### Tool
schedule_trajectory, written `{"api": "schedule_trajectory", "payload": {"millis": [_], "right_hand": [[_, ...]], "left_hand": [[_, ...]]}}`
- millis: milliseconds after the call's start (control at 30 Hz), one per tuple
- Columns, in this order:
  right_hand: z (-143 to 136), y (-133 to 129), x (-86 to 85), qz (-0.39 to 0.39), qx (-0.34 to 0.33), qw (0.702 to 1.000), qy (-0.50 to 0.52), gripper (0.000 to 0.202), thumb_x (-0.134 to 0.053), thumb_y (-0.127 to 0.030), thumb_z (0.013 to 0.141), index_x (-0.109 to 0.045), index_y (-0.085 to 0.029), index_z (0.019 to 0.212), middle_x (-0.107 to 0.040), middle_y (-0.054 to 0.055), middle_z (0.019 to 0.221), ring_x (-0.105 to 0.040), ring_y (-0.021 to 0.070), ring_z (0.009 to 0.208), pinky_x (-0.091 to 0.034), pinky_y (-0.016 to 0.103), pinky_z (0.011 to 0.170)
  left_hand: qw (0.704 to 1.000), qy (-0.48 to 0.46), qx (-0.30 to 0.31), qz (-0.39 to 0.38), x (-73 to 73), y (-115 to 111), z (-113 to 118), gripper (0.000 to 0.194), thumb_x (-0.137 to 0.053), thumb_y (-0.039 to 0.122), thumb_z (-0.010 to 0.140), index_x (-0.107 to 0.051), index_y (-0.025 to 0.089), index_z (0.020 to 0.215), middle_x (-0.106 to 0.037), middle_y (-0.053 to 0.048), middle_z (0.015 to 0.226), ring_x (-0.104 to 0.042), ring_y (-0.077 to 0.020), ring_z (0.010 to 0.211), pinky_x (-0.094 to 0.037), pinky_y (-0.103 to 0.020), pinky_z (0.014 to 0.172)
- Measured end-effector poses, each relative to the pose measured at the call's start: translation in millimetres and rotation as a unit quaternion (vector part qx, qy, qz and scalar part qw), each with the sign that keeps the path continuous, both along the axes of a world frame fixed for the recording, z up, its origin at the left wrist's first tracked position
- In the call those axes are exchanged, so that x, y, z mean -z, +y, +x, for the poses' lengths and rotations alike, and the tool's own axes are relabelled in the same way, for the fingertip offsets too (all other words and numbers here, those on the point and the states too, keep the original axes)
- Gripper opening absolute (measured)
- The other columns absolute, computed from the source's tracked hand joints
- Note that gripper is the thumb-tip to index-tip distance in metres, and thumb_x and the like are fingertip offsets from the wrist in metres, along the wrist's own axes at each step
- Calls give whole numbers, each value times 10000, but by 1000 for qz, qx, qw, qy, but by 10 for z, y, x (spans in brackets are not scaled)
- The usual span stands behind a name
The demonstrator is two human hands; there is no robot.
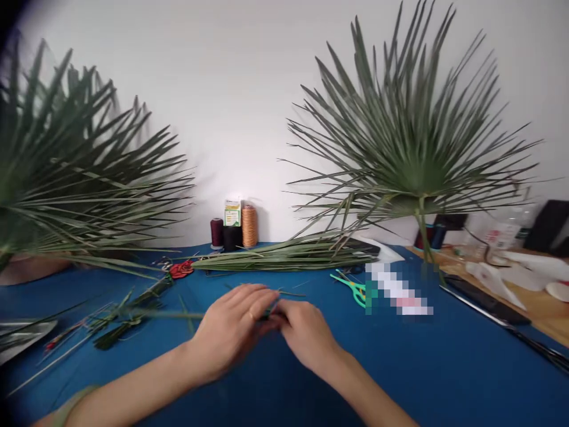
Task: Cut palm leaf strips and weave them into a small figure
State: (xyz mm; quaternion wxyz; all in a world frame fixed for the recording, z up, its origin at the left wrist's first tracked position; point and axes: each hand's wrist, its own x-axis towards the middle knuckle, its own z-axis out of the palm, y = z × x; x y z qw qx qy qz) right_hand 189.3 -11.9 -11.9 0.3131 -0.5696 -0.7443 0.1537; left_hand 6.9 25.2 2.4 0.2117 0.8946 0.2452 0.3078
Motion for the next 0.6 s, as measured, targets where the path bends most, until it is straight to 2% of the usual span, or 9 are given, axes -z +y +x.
{"api": "schedule_trajectory", "payload": {"millis": [33, 67, 167, 300, 400, 500, 533, 600], "right_hand": [[-22, -34, -15, -4, -8, 1000, -20, 174, -529, -302, 893, -616, -155, 860, -642, 12, 852, -615, 150, 768, -494, 348, 722], [-37, -67, -30, -7, -13, 999, -37, 175, -526, -296, 895, -616, -153, 848, -641, 6, 827, -614, 146, 748, -494, 343, 713], [-40, -143, -65, -15, -18, 997, -69, 192, -520, -287, 900, -619, -153, 806, -634, -13, 749, -607, 129, 682, -496, 320, 676], [-29, -195, -92, -28, -13, 997, -76, 203, -530, -291, 894, -625, -157, 775, -626, -31, 683, -600, 118, 625, -496, 296, 637], [62, -222, -103, -34, 8, 997, -68, 215, -532, -298, 894, -623, -153, 763, -619, -37, 655, -599, 115, 610, -497, 289, 620], [458, -261, -118, -31, 77, 994, -64, 237, -504, -327, 907, -619, -151, 798, -618, -32, 671, -598, 110, 596, -503, 275, 591], [677, -289, -131, -28, 116, 991, -67, 230, -505, -336, 906, -619, -151, 830, -626, -23, 705, -604, 113, 616, -510, 283, 607], [1201, -395, -186, 2, 235, 969, -80, 213, -505, -334, 905, -616, -153, 884, -639, 0, 813, -614, 131, 686, -516, 312, 660]], "left_hand": [[999, 31, -23, -26, -11, -8, 32, 278, -481, 345, 846, -654, 249, 1041, -666, -111, 1032, -571, -258, 1004, -394, -331, 836], [998, 48, -22, -44, -22, 7, 53, 265, -469, 352, 851, -677, 244, 975, -685, -100, 953, -598, -248, 925, -404, -313, 788], [993, 80, 13, -85, -35, 87, 59, 184, -531, 319, 813, -697, 243, 843, -701, -44, 807, -622, -199, 754, -407, -249, 669], [985, 102, 29, -139, -46, 106, 21, 163, -525, 205, 772, -685, 220, 749, -677, -5, 673, -606, -153, 634, -394, -205, 581], [979, 104, 18, -177, -84, 103, -2, 167, -495, 230, 774, -655, 203, 735, -646, 6, 627, -594, -138, 579, -401, -195, 547], [975, 99, -4, -201, -144, 138, -41, 173, -475, 283, 778, -621, 199, 744, -622, 12, 633, -553, -121, 497, -391, -192, 476], [974, 95, -12, -204, -166, 153, -56, 177, -467, 297, 779, -611, 199, 744, -614, 11, 644, -537, -118, 483, -382, -191, 453], [974, 85, -23, -208, -209, 181, -79, 194, -452, 322, 784, -591, 194, 741, -597, 6, 664, -515, -117, 485, -375, -193, 434]]}}
